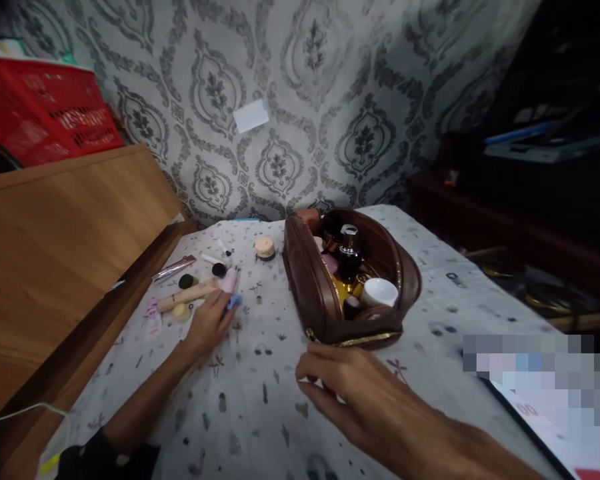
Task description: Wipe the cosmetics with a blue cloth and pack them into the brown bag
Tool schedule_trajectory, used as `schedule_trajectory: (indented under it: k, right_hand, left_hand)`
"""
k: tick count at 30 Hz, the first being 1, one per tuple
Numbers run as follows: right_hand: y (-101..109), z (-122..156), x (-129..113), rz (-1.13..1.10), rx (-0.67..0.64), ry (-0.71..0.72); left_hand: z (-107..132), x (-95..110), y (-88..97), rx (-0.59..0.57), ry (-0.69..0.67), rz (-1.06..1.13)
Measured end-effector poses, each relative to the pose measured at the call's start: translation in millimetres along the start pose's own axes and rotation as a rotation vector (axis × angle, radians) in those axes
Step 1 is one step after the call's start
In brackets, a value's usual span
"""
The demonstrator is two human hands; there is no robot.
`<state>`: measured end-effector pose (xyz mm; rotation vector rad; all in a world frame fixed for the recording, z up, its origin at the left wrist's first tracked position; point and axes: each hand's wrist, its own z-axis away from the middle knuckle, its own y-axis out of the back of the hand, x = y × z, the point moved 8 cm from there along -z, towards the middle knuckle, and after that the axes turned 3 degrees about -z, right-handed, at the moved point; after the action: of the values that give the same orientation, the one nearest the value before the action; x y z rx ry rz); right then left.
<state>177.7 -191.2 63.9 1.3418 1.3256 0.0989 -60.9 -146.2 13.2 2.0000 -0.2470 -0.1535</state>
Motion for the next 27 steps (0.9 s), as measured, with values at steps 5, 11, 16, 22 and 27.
schedule_trajectory:
  k: [5,11,16,22,27]
  right_hand:
    - [-53,-31,2,-0.217,-0.133,-0.078]
    - [-123,-77,44,-0.842,-0.091,-0.445]
    - [-143,-82,71,-0.867,0.106,-0.420]
    - [-139,-74,68,-0.742,0.119,-0.298]
    - [-138,-74,70,-0.769,0.138,-0.336]
  left_hand:
    - [-50,-75,1.4,-0.124,0.293,-0.167]
    - [-108,-138,-22.0,-0.217,0.394,-0.246]
    - [-134,-148,-54.1,-0.378,0.277,-0.282]
    - [-152,-141,-77.7,-0.499,0.139,-0.350]
    - [-160,-129,-69.4,-0.492,0.061,-0.398]
